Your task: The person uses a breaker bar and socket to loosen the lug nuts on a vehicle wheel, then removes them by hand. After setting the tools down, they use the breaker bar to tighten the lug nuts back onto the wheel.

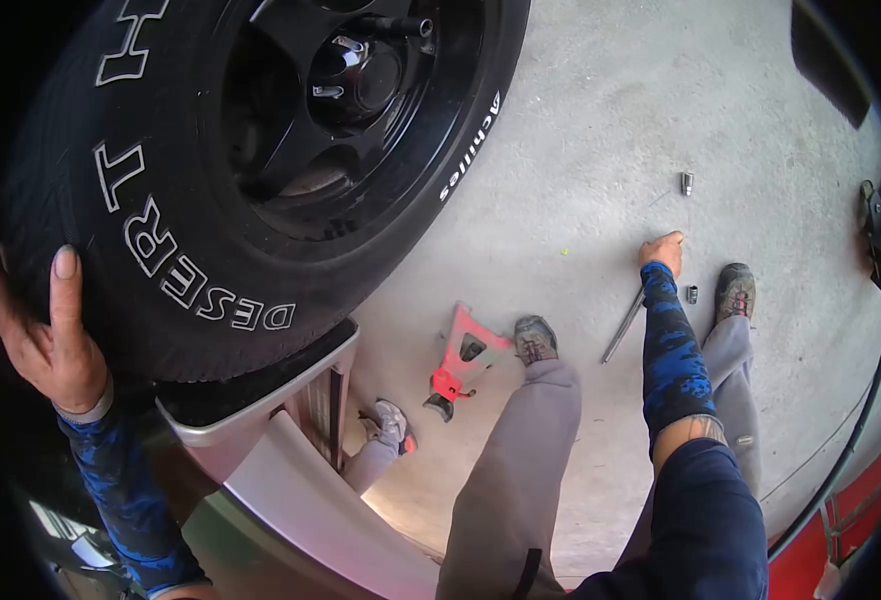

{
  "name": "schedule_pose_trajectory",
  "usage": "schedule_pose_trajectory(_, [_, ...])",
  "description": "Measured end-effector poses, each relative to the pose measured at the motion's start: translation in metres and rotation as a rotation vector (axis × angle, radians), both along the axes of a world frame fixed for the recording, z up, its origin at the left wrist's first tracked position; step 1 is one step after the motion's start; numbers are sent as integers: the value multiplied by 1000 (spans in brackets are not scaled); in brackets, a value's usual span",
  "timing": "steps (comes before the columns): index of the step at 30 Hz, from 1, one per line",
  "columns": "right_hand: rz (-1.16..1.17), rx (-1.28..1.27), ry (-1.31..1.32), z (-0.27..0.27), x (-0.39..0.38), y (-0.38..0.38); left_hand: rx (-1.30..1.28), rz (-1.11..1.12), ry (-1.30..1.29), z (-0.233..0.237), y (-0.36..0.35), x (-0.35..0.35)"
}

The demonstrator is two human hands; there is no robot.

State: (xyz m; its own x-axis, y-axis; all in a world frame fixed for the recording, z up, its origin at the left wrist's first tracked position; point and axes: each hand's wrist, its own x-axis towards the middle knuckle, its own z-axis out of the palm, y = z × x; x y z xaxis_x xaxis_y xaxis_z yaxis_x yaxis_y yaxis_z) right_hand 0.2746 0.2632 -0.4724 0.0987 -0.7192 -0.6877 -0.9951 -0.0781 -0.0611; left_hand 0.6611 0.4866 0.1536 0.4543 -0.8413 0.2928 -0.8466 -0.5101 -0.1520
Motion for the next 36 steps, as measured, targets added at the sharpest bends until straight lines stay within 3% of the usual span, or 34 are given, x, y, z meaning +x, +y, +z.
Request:
schedule_pose_trajectory(5, [6,-51,-229,1,-32,-3,-3,-95,-6,-3,-25,-11])
schedule_pose_trajectory(7, [-304,64,-497,-22,-44,5,1,-119,19,1,-25,-9])
schedule_pose_trajectory(9, [-527,235,-791,31,-20,13,-38,-59,40,5,-27,-12])
schedule_pose_trajectory(11, [-335,188,-969,70,5,19,-29,-1,51,11,-27,-15])
schedule_pose_trajectory(15, [-504,358,-1186,249,86,14,115,94,-30,24,-31,-19])
schedule_pose_trajectory(17, [-590,559,-1254,331,118,2,187,136,-43,20,-32,-44])
schedule_pose_trajectory(19, [-815,814,-1240,403,146,-5,21,99,325,12,-40,-121])
schedule_pose_trajectory(21, [-953,958,-1201,460,166,-15,32,381,810,1,-55,-216])
schedule_pose_trajectory(22, [-1026,1038,-1193,480,173,-22,93,570,1002,-20,-47,-259])
schedule_pose_trajectory(23, [-1104,1112,-1177,493,176,-26,31,618,1163,-45,-31,-295])
schedule_pose_trajectory(24, [-1043,1145,-1147,499,181,-28,-166,1036,1662,-30,-43,-301])
schedule_pose_trajectory(25, [-994,1182,-1111,492,188,-28,-156,1030,1685,-32,-46,-303])
schedule_pose_trajectory(27, [-1143,1260,-987,469,205,-26,-20,916,1421,-39,-37,-303])
schedule_pose_trajectory(28, [-1171,1269,-894,465,216,-29,-8,941,1464,-38,-37,-289])
schedule_pose_trajectory(32, [-981,1370,-586,399,260,-30,8,778,1401,-46,-30,-233])
schedule_pose_trajectory(36, [-993,962,-715,377,302,4,224,834,1248,-63,-26,-172])
